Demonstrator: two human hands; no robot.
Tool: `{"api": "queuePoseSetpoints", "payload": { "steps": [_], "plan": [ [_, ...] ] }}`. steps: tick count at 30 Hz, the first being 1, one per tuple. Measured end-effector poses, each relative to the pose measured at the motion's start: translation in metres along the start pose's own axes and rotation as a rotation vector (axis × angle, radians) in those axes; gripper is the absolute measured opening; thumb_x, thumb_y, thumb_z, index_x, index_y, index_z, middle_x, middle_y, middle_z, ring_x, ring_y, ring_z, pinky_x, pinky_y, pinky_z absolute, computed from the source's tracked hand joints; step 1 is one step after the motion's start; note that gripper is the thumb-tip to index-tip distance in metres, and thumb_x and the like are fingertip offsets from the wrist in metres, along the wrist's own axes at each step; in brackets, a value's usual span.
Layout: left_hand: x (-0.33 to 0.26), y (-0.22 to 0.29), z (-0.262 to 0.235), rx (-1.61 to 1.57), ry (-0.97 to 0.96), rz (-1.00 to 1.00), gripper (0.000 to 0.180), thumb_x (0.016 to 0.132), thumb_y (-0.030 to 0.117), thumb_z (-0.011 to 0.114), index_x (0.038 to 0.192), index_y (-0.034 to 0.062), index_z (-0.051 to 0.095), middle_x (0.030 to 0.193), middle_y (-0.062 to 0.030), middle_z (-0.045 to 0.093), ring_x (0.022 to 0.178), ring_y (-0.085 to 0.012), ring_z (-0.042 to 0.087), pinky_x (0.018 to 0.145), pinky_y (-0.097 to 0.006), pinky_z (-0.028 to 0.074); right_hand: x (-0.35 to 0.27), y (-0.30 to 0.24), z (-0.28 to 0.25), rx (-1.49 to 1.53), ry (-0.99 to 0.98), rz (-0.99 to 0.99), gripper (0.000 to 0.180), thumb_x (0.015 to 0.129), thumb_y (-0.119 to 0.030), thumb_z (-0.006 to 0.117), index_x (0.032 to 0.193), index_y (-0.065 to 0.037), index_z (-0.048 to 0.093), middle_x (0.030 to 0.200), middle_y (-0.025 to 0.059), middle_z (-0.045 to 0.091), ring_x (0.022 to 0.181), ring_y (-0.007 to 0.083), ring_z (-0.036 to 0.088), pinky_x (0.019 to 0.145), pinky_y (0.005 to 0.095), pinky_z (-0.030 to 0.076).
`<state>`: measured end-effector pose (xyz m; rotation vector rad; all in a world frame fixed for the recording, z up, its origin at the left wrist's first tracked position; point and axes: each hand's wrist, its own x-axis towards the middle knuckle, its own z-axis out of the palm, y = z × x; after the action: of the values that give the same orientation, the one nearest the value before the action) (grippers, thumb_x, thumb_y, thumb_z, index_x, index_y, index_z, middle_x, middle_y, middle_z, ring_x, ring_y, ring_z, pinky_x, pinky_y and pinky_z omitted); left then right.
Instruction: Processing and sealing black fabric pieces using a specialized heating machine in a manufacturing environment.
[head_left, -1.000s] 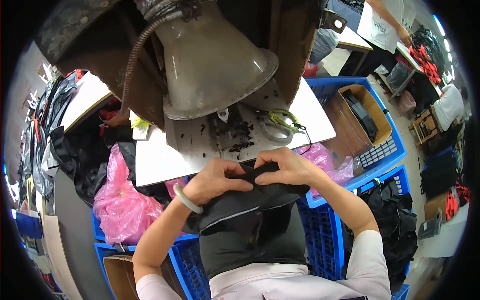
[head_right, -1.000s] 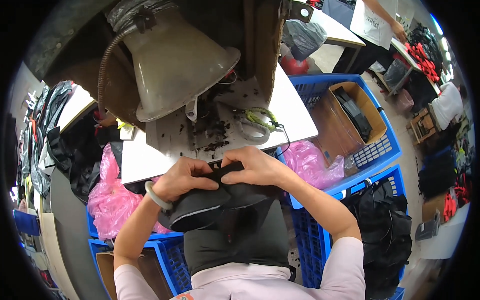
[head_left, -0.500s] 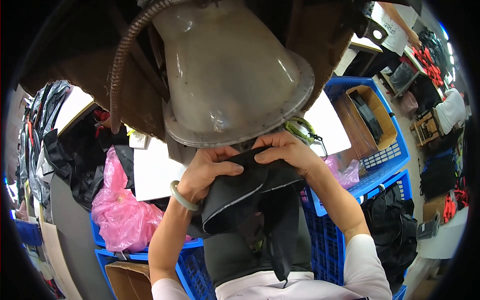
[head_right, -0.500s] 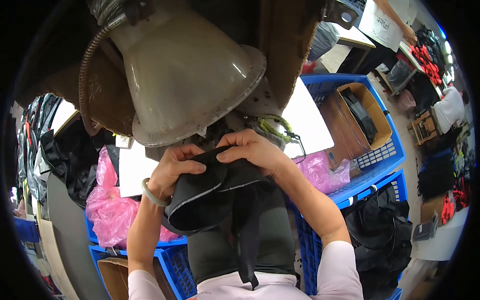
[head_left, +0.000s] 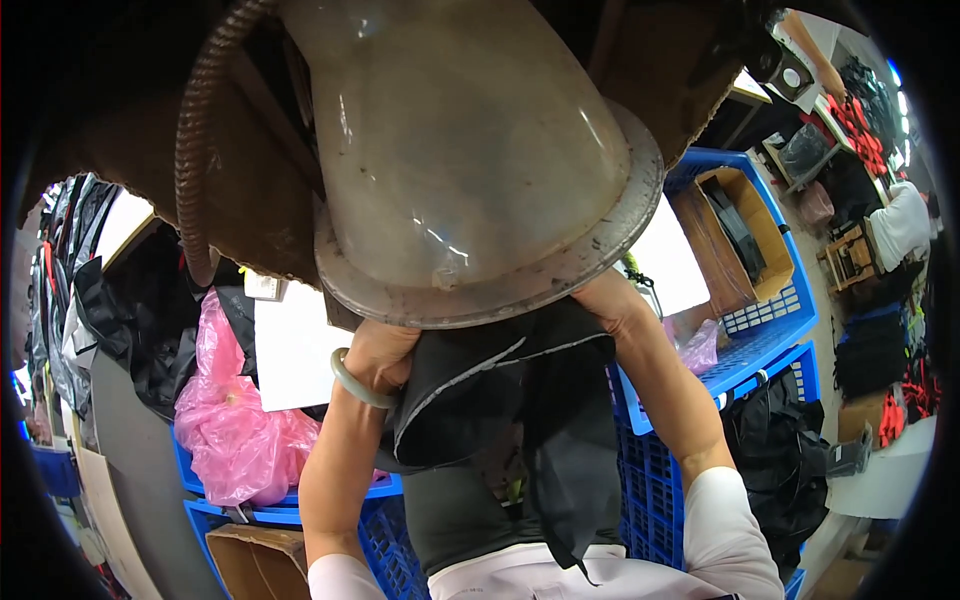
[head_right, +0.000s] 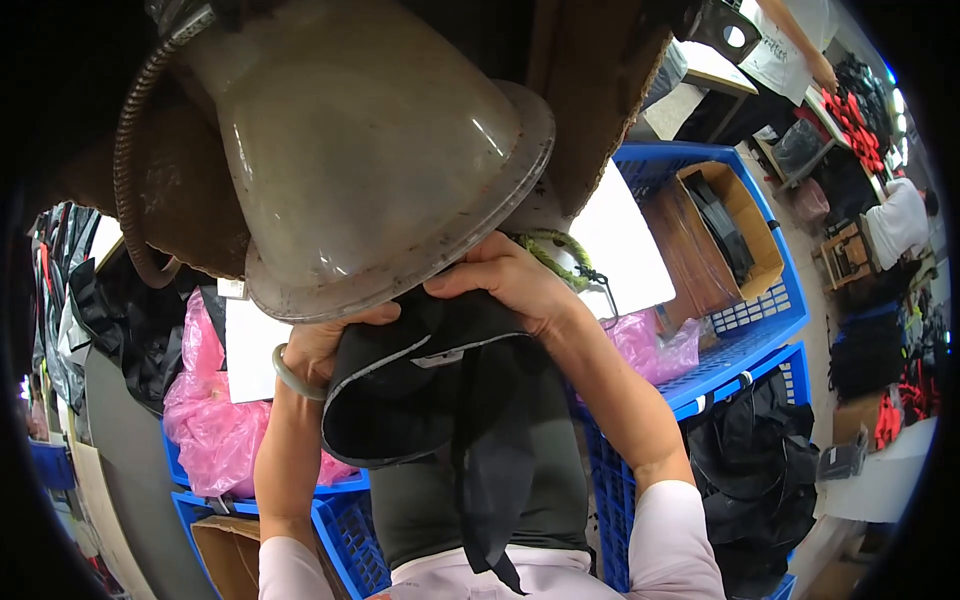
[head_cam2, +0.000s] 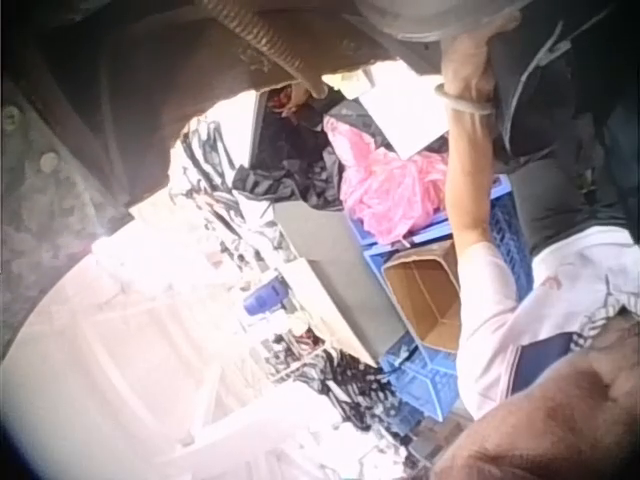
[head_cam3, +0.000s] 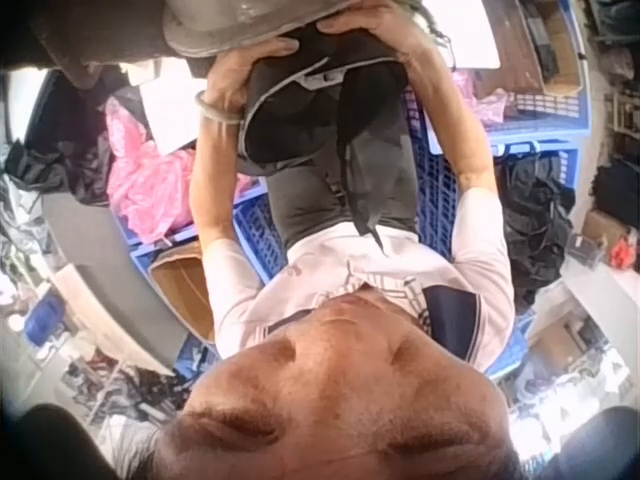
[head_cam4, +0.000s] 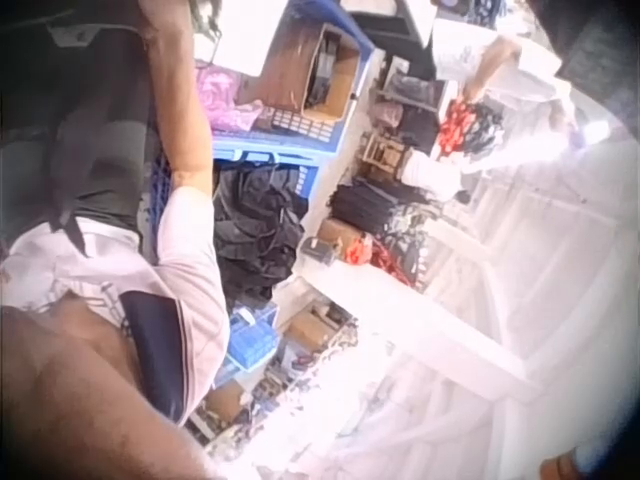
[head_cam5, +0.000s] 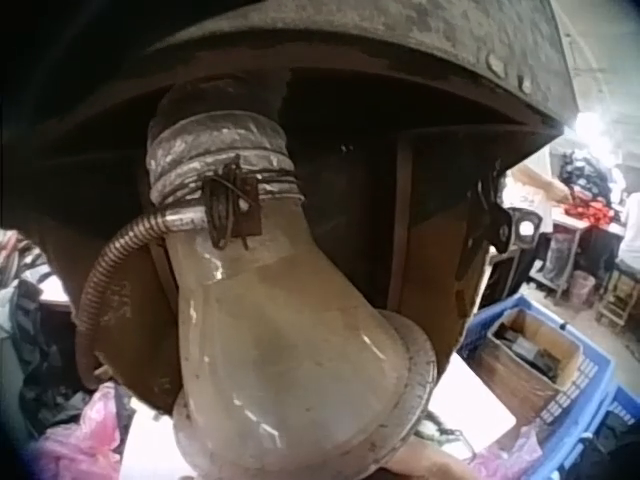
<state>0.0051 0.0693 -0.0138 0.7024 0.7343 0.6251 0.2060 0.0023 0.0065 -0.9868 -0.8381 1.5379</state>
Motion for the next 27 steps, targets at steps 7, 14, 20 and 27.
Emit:
{"api": "queuePoseSetpoints", "payload": {
  "steps": [7,14,20,27],
  "plan": [
    [0.004,-0.002,-0.003,-0.033,0.011,-0.004,0.047,0.060,-0.015,0.064,0.105,-0.0013,0.055,0.097,-0.0121,0.060,0.086,-0.0229,0.061,0.078,-0.032,0.053,0.004,-0.001,-0.003,0.003,-0.068,-0.011,0.032,0.073,0.000,0.062,0.104,0.006,0.061,0.097,0.0103,0.065,0.088,0.0148,0.060,0.080,0.0237,0.046],
    [0.011,0.001,-0.006,-0.008,0.049,0.015,0.045,0.061,-0.013,0.063,0.102,0.0010,0.056,0.096,-0.0106,0.059,0.087,-0.0230,0.060,0.079,-0.031,0.052,0.006,-0.004,0.002,-0.070,0.034,-0.093,0.030,0.071,-0.001,0.064,0.101,0.006,0.063,0.091,0.0099,0.065,0.082,0.0141,0.061,0.076,0.0230,0.047],
    [0.004,0.001,0.011,-0.176,0.042,0.037,0.032,0.063,-0.009,0.062,0.093,0.0017,0.057,0.087,-0.0097,0.059,0.076,-0.0220,0.060,0.069,-0.030,0.052,0.015,0.000,-0.004,-0.151,0.008,-0.089,0.024,0.071,-0.004,0.065,0.092,0.005,0.064,0.079,0.0070,0.064,0.070,0.0118,0.060,0.066,0.0211,0.047],
    [0.001,0.007,0.021,-0.006,0.012,0.049,0.032,0.069,-0.011,0.061,0.099,-0.0018,0.054,0.083,-0.0118,0.059,0.060,-0.0181,0.061,0.049,-0.023,0.053,0.025,0.017,-0.017,-0.070,-0.016,-0.132,0.020,0.071,-0.004,0.064,0.089,0.005,0.064,0.077,0.0068,0.063,0.069,0.0120,0.059,0.064,0.0215,0.047]
  ]
}}
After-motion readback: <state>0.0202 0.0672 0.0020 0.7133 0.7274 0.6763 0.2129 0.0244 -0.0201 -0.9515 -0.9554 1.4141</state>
